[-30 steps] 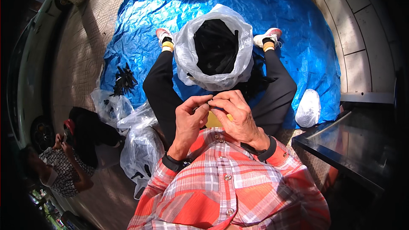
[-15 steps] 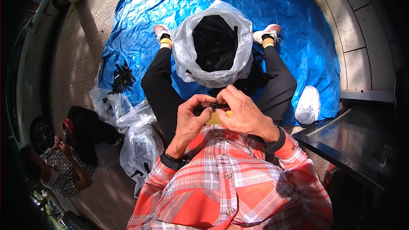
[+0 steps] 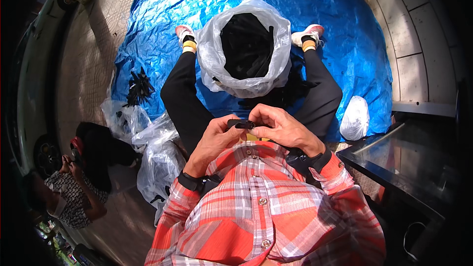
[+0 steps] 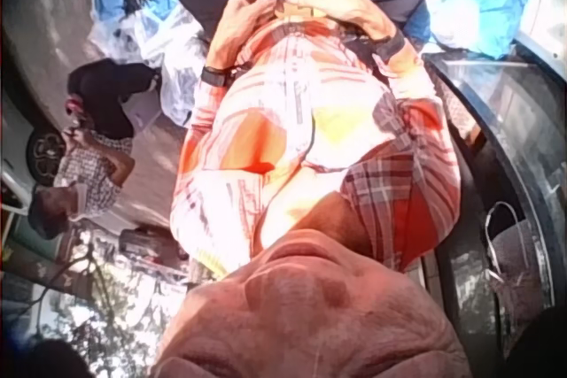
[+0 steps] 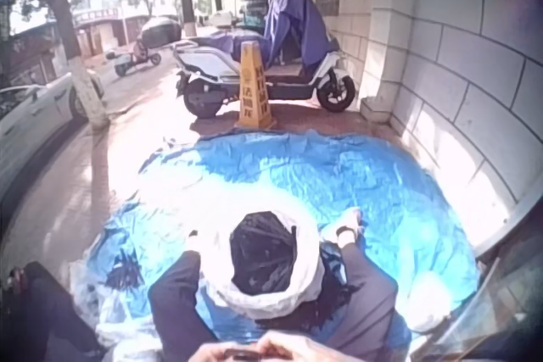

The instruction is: The recorder is sitting on a tarp outdoors, inspecting and trimming small black plastic or rubber shoe components, likely heel tips or sole attachments.

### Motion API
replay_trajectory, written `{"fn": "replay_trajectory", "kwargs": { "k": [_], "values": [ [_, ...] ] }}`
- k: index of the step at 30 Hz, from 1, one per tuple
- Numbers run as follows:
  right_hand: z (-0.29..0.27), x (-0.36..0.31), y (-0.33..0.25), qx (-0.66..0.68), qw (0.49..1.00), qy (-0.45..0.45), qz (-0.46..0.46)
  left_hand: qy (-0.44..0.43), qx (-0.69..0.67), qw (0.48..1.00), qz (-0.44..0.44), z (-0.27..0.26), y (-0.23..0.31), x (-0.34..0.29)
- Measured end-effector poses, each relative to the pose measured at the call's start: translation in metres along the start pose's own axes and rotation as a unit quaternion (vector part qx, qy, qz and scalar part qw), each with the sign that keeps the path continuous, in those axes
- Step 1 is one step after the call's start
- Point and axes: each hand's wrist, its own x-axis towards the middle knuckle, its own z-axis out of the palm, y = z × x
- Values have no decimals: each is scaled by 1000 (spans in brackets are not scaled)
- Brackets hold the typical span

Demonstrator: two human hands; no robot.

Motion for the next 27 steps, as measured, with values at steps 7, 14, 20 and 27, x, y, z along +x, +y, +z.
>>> {"fn": "replay_trajectory", "kwargs": {
  "k": [7,14,20,27],
  "values": [
    [2,-5,-4,-67,997,29,17,28,73,995,58,9,1,-2],
    [9,-14,-1,24,998,36,40,88,-46,991,88,20,2,-22],
    [18,-8,15,274,961,-14,44,58,-103,989,90,13,2,-17],
    [33,3,14,238,969,61,27,36,-61,986,151,3,-11,-1]
  ]
}}
